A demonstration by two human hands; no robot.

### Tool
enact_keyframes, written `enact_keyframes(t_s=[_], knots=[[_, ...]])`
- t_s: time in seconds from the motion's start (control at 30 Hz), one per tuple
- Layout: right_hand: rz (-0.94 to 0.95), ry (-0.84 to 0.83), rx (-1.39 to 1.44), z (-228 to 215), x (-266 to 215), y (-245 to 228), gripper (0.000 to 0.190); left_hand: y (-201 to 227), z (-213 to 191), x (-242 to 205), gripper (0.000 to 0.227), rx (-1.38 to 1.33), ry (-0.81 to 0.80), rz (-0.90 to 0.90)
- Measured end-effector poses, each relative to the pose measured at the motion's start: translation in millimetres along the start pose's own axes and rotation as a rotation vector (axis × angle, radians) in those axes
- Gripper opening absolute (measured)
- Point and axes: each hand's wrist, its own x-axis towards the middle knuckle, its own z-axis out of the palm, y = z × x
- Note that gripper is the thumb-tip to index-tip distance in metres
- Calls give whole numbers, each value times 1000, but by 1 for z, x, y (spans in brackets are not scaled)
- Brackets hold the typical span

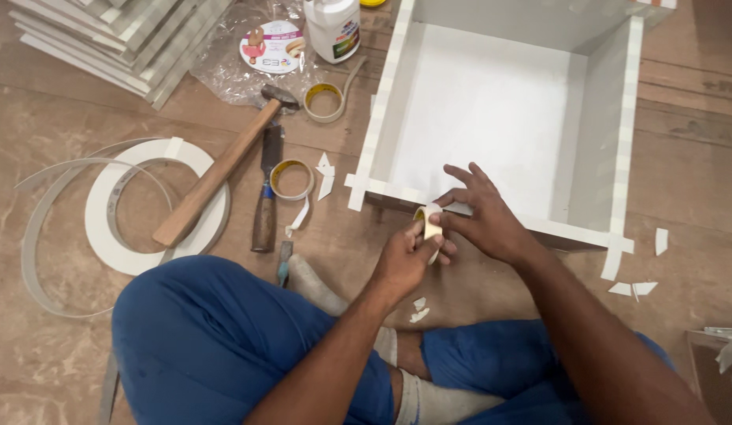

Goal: The person sits on the floor and assembles a white wooden drawer. They apply masking tape to the edges, spread glue on the front panel using a putty knife, and attach a white edge band. They use a hammer and chisel to secure the edge band and trim the excess.

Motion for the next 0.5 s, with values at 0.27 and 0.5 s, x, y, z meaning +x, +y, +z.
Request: enact_keyframes(t_s=[0.27,0.5], knots=[[191,47,381,-8,28,19,34,-10,23,7,37,247,295,-344],[303,-183,518,-20,63,49,31,-50,24,23,31,58,303,-187]])
